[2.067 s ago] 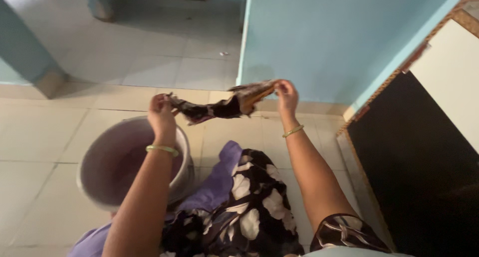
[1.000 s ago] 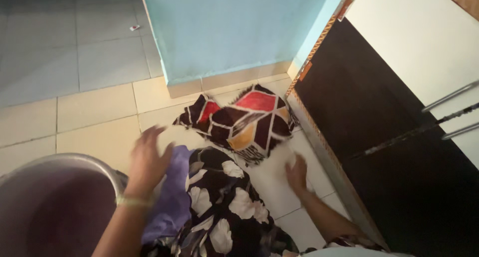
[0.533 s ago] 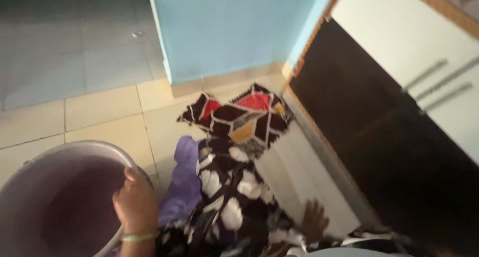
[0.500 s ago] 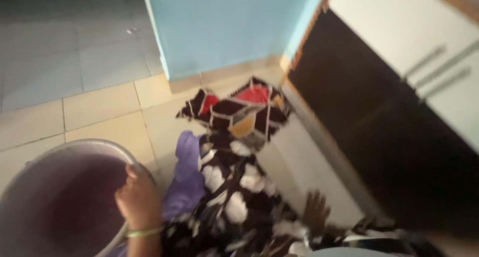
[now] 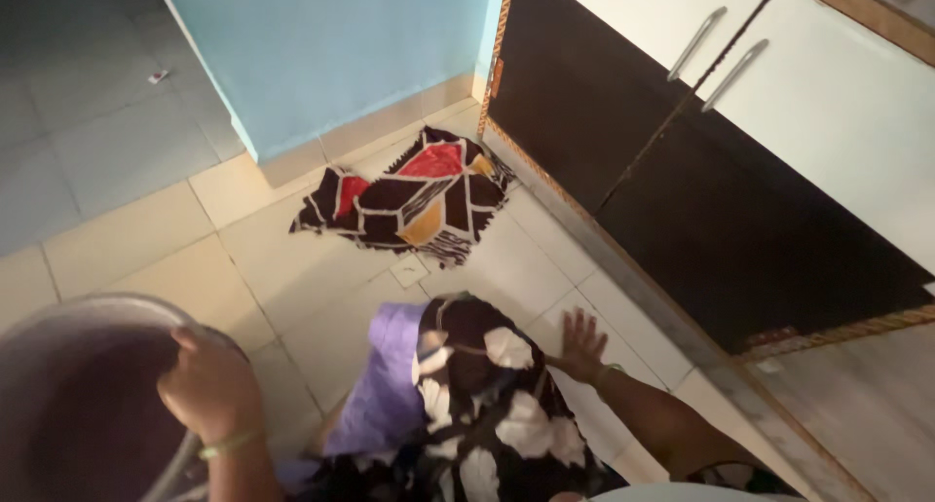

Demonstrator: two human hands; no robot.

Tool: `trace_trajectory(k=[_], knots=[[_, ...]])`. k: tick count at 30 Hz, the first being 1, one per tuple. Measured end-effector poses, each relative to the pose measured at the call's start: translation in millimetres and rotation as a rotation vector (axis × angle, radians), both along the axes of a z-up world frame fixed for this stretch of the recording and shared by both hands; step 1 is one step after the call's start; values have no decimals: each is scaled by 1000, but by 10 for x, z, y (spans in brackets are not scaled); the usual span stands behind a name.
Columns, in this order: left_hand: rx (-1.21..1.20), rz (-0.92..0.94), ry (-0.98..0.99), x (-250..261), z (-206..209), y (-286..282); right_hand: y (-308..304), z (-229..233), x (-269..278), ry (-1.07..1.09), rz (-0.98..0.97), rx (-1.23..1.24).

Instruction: The person cleans a small rug by hand, dipping it into a bucket of water, scrubbing it on the floor, and rinsing it.

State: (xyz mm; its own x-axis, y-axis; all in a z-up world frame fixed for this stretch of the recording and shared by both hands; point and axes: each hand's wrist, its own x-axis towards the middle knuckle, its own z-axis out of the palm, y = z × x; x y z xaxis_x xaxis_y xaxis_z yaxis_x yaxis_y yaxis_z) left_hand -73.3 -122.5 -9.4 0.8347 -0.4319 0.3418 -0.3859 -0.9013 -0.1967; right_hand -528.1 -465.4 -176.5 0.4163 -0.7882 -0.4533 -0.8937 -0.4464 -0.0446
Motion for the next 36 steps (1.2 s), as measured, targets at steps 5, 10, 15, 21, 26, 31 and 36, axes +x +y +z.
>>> trace_trajectory(k=[5,10,15,21,26,31,36], knots=[[-20,-30,80,107,55,124,62,-29,-32,-41,-36,2],[31,26,90,37,181,77,57,-68,-71,-113,-22,11],[-6,73,20,-24,113,25,12,-95,-177,0,34,-143],[-43,-11,196,-148,-100,-707,135,-69,-531,-45,78,-33],[-267,-348,133,-406,-743,-1549,-143,162,-652,-31,167,59],[-147,-287,544,-542,-1524,-1740,-792,463,-596,-54,218,235],[-91,-447,550,-389,-1977,-2011,-1841,648,99,-276,211,352]])
